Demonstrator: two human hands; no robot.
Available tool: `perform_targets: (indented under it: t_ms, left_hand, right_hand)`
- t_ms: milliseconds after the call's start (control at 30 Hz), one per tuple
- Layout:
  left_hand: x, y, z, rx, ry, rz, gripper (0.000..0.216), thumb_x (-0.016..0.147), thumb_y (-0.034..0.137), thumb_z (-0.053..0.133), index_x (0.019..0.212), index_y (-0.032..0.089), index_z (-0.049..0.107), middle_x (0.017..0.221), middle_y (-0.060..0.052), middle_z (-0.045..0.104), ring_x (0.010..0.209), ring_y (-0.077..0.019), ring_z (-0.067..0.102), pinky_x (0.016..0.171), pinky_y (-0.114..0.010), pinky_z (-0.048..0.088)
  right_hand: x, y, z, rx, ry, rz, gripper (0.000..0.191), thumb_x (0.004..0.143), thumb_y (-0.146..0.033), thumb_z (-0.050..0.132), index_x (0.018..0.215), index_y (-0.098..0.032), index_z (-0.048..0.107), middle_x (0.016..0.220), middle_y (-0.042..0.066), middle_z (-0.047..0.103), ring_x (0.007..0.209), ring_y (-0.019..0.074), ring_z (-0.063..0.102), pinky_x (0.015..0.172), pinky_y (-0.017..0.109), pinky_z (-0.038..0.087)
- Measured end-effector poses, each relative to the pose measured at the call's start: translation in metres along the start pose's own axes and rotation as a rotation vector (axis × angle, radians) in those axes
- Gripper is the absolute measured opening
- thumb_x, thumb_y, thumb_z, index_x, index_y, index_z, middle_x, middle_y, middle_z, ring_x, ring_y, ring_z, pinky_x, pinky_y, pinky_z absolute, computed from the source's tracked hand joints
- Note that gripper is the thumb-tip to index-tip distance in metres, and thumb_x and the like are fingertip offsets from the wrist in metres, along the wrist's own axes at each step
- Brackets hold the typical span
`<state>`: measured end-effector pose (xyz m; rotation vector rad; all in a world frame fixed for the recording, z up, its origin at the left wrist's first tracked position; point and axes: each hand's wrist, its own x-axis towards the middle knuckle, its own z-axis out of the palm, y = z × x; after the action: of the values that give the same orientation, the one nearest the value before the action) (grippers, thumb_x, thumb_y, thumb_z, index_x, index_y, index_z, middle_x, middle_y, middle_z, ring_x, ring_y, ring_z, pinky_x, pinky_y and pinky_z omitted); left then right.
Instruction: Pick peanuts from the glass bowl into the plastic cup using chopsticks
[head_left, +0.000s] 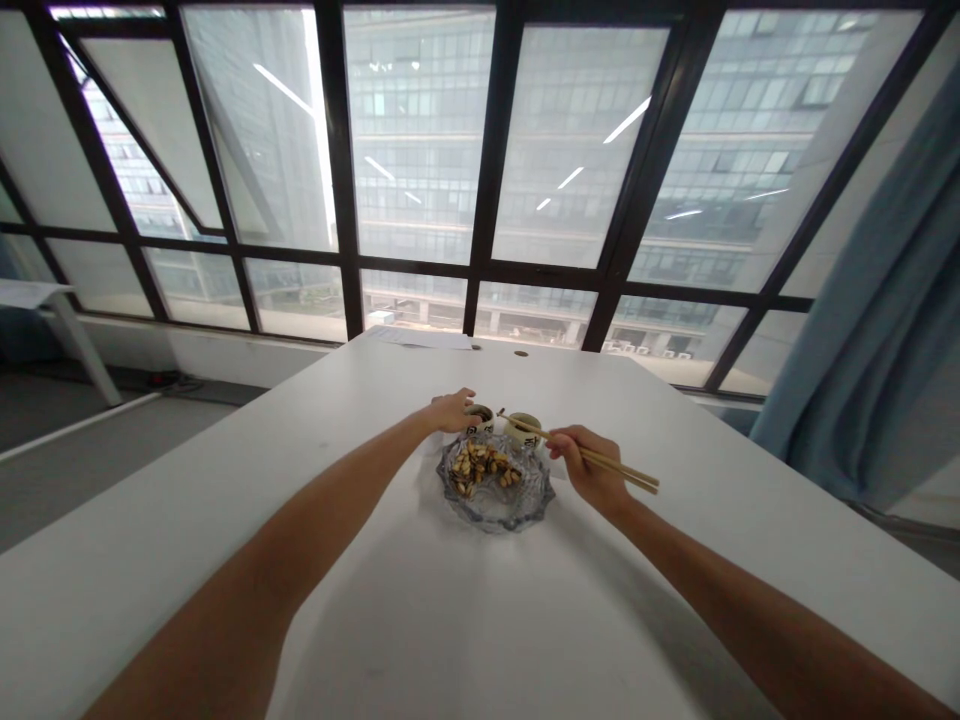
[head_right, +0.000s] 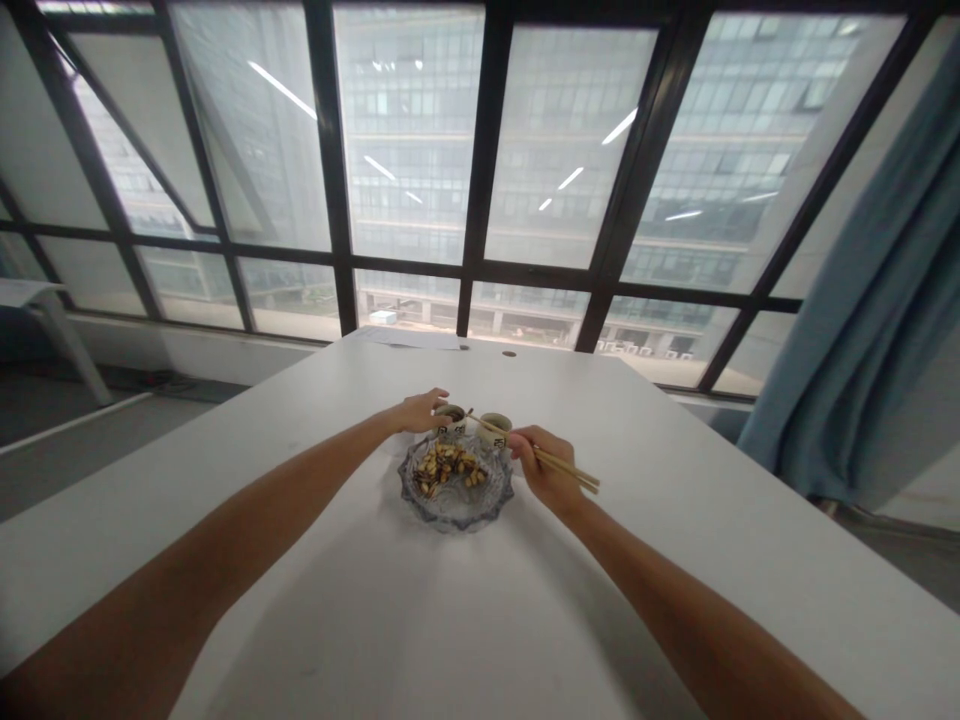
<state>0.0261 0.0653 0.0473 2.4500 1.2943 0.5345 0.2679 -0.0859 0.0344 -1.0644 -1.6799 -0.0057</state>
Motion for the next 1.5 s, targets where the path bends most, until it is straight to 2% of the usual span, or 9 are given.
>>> perform_targets:
  t_ms: [100, 433, 533, 667, 900, 1067, 1200, 1300, 1500]
  left_hand:
    - [0.005, -0.008, 0.003, -0.097, 0.002, 0.057, 0.066, 0.075, 0.043, 0.069, 0.133, 0.021, 0.045, 0.125, -0.012, 0.066, 0.11, -0.0255, 0.065, 0.093, -0.038, 0.049]
    - [-0.001, -0.005, -0.001, -0.133, 0.015, 0.102, 0.075, 0.069, 0.041, 0.075, 0.135, 0.02, 0.044, 0.126, -0.013, 0.066, 0.111, -0.0293, 0.063, 0.095, -0.044, 0.047]
    - [-0.002, -0.005, -0.002, -0.137, 0.01, 0.104, 0.074, 0.07, 0.042, 0.075, 0.134, 0.021, 0.045, 0.128, -0.013, 0.065, 0.111, -0.0286, 0.064, 0.093, -0.043, 0.048]
    - [-0.001, -0.007, -0.002, -0.123, 0.009, 0.076, 0.072, 0.071, 0.043, 0.074, 0.133, 0.021, 0.046, 0.128, -0.013, 0.065, 0.11, -0.0278, 0.065, 0.094, -0.042, 0.048]
    - [-0.002, -0.005, -0.002, -0.13, -0.004, 0.016, 0.069, 0.075, 0.047, 0.069, 0.133, 0.019, 0.045, 0.131, -0.014, 0.063, 0.112, -0.0268, 0.064, 0.097, -0.04, 0.046]
    - [-0.015, -0.01, -0.012, -0.084, 0.141, 0.047, 0.056, 0.081, 0.052, 0.062, 0.127, 0.021, 0.052, 0.129, -0.01, 0.064, 0.117, -0.0255, 0.062, 0.104, -0.039, 0.041]
    - [-0.042, -0.024, -0.015, -0.04, 0.307, -0.018, 0.052, 0.085, 0.054, 0.056, 0.125, 0.021, 0.056, 0.128, -0.01, 0.064, 0.121, -0.0283, 0.058, 0.108, -0.042, 0.038]
    - [-0.065, -0.035, -0.007, -0.095, 0.386, -0.101, 0.06, 0.084, 0.057, 0.055, 0.13, 0.018, 0.053, 0.134, -0.014, 0.059, 0.127, -0.0299, 0.053, 0.108, -0.044, 0.037]
    - [-0.086, -0.051, 0.019, -0.289, 0.443, -0.199, 0.077, 0.08, 0.062, 0.059, 0.138, 0.014, 0.042, 0.138, -0.019, 0.054, 0.124, -0.0283, 0.055, 0.103, -0.039, 0.042]
  right_hand:
    - [0.013, -0.002, 0.008, -0.021, -0.033, -0.016, 0.04, 0.093, -0.05, 0.051, 0.074, -0.02, 0.07, 0.06, 0.003, 0.068, 0.055, 0.0168, 0.064, 0.056, 0.028, 0.05]
    - [0.034, -0.004, 0.032, 0.04, -0.091, 0.045, 0.045, 0.09, -0.056, 0.051, 0.073, -0.019, 0.069, 0.06, 0.004, 0.068, 0.055, 0.0169, 0.062, 0.054, 0.028, 0.049]
    - [0.038, 0.002, 0.031, 0.089, -0.111, 0.122, 0.045, 0.089, -0.058, 0.053, 0.072, -0.018, 0.068, 0.061, 0.004, 0.069, 0.054, 0.0169, 0.063, 0.054, 0.028, 0.05]
    - [0.039, 0.002, 0.022, 0.189, -0.03, 0.203, 0.05, 0.087, -0.063, 0.053, 0.073, -0.017, 0.066, 0.062, 0.005, 0.069, 0.053, 0.0161, 0.063, 0.051, 0.027, 0.05]
    - [0.015, -0.022, 0.013, 0.394, -0.038, 0.308, 0.053, 0.085, -0.067, 0.053, 0.069, -0.018, 0.066, 0.052, 0.003, 0.063, 0.04, 0.0133, 0.054, 0.038, 0.025, 0.043]
    - [0.009, -0.024, 0.023, 0.382, -0.138, 0.288, 0.047, 0.086, -0.062, 0.057, 0.069, -0.019, 0.067, 0.059, 0.004, 0.067, 0.048, 0.0157, 0.06, 0.043, 0.027, 0.049]
    - [0.007, -0.02, 0.026, 0.364, -0.203, 0.273, 0.044, 0.086, -0.059, 0.058, 0.069, -0.019, 0.067, 0.06, 0.004, 0.068, 0.049, 0.0166, 0.062, 0.045, 0.027, 0.051]
    - [0.003, -0.019, 0.022, 0.358, -0.121, 0.293, 0.047, 0.087, -0.06, 0.056, 0.069, -0.019, 0.067, 0.058, 0.004, 0.067, 0.046, 0.0159, 0.061, 0.043, 0.027, 0.05]
    - [-0.011, -0.017, 0.006, 0.427, 0.191, 0.445, 0.056, 0.083, -0.07, 0.054, 0.068, -0.016, 0.065, 0.049, 0.003, 0.063, 0.036, 0.0139, 0.054, 0.035, 0.026, 0.045]
